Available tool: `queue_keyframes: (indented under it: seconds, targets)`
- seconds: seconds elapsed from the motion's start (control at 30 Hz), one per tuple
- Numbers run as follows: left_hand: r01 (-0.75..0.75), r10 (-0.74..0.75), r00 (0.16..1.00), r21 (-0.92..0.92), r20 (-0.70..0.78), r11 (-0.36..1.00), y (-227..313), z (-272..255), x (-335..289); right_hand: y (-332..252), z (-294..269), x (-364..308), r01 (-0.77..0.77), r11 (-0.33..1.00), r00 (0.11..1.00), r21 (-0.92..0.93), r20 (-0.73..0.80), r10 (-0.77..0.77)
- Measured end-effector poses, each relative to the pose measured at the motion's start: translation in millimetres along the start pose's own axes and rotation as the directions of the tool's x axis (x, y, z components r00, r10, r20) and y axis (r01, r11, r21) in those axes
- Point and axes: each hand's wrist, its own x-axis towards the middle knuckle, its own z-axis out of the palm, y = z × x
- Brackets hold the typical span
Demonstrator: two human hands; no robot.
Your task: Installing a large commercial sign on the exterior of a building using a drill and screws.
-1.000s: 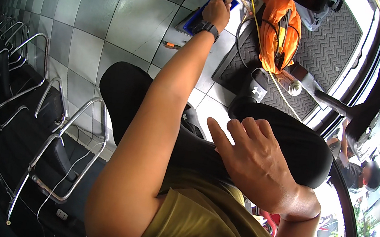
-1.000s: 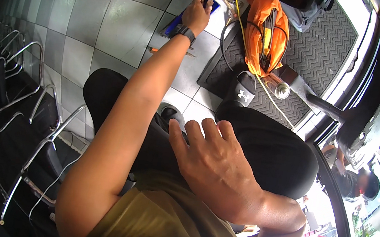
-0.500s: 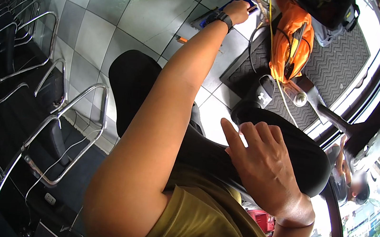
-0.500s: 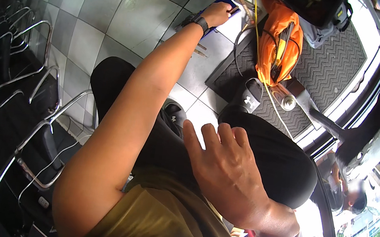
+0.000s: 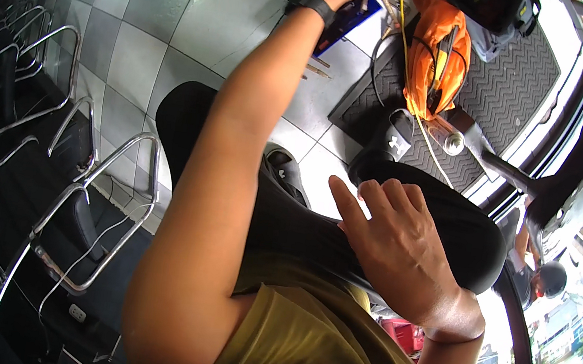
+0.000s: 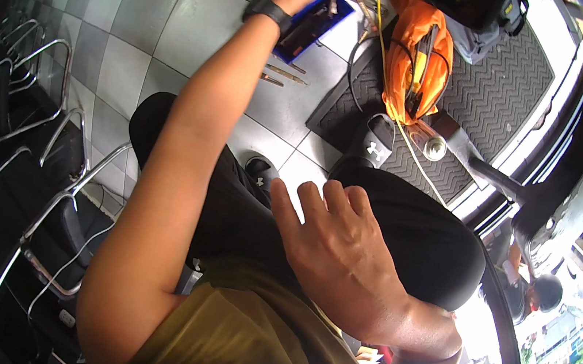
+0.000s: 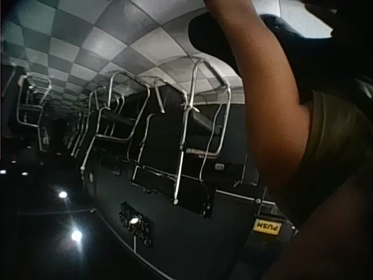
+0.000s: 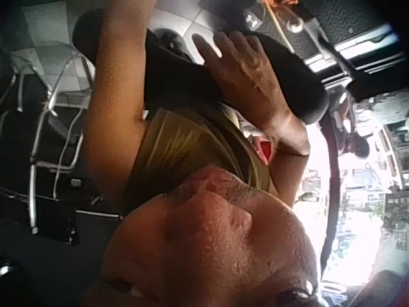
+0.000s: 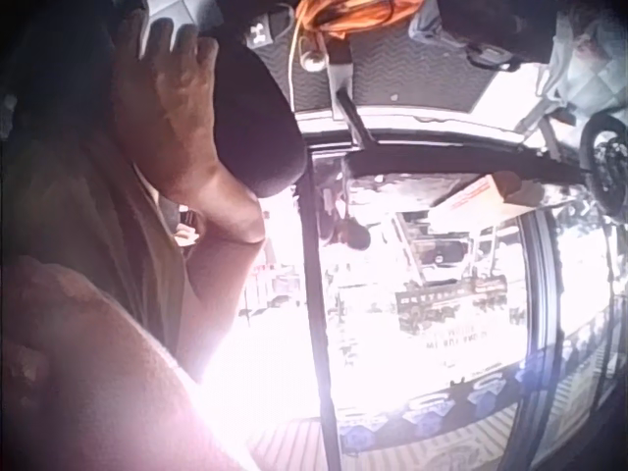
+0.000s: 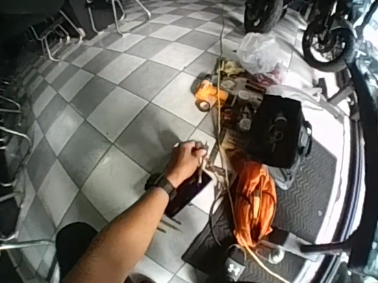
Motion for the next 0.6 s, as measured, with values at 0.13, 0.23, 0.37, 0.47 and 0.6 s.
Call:
queue_keyframes:
  seconds: [0.13,0.23,0.37,0.47,0.6]
  targets:
    - [-0.054,-0.014,0.959,0.23,0.282,0.972,2,-33,6,-1,-1,-1,-0.004,1.0,1.0,0.012,0.008,0.004]
    - [-0.153,0.031,0.94,0.339,0.34,0.928,-76,-19,7,-4,-1,-1,0.026,1.0,0.999,0.01,-0.024,-0.025]
    - [-0.301,0.19,0.934,0.382,0.302,0.874,-105,0,-22,1,4,-2,0.002,1.0,1.0,0.017,-0.021,-0.002]
    - [-0.082,0.1,0.995,0.437,-0.018,0.896,-98,-37,-20,-1,7,-5,-0.011,1.0,1.0,0.015,-0.025,0.012]
    - [0.0,-0.17,0.967,0.668,0.189,0.744,-198,-85,-59,-6,3,-6,0.02,0.999,0.999,0.049,-0.033,-0.019]
